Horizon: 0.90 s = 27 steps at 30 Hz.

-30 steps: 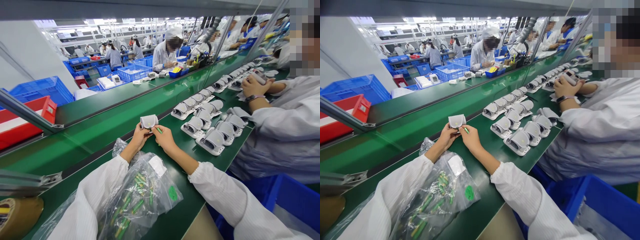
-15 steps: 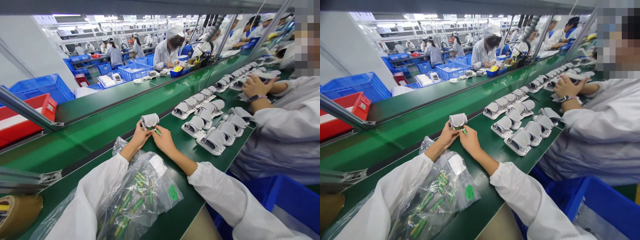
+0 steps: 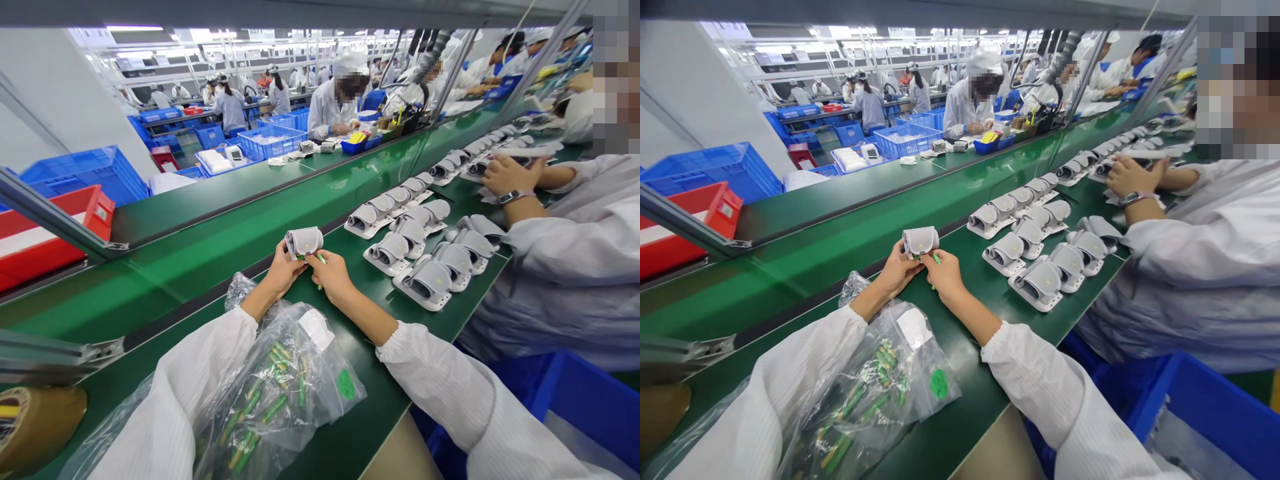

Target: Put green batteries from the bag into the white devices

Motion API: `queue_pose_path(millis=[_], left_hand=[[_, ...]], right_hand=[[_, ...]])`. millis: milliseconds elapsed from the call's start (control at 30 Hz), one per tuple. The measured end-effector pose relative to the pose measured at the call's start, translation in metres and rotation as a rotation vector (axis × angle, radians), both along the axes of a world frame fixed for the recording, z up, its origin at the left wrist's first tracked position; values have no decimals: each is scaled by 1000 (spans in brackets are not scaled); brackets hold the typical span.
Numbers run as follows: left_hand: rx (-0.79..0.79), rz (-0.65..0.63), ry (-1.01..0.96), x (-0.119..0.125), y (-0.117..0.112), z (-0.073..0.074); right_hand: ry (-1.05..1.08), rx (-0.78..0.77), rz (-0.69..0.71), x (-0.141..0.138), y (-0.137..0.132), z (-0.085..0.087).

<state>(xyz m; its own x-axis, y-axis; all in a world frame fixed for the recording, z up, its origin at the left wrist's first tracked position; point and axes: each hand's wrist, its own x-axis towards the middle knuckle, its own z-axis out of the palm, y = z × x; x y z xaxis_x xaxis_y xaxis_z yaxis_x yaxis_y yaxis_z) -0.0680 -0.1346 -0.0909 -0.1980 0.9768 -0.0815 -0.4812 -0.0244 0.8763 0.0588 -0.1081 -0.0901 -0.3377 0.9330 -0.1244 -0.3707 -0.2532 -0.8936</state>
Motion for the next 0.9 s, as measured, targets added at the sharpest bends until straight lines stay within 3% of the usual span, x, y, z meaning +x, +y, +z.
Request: queue_pose_path(millis=[233, 667, 900], left_hand=[[15, 0, -45, 0, -1, 1], [48, -48, -32, -2, 2, -5], [26, -10, 7, 0, 0, -1]], right_hand=[[56, -97, 48, 3, 2, 2], [-51, -11, -128, 0, 9, -4], [-111, 43, -110, 1, 6, -6]])
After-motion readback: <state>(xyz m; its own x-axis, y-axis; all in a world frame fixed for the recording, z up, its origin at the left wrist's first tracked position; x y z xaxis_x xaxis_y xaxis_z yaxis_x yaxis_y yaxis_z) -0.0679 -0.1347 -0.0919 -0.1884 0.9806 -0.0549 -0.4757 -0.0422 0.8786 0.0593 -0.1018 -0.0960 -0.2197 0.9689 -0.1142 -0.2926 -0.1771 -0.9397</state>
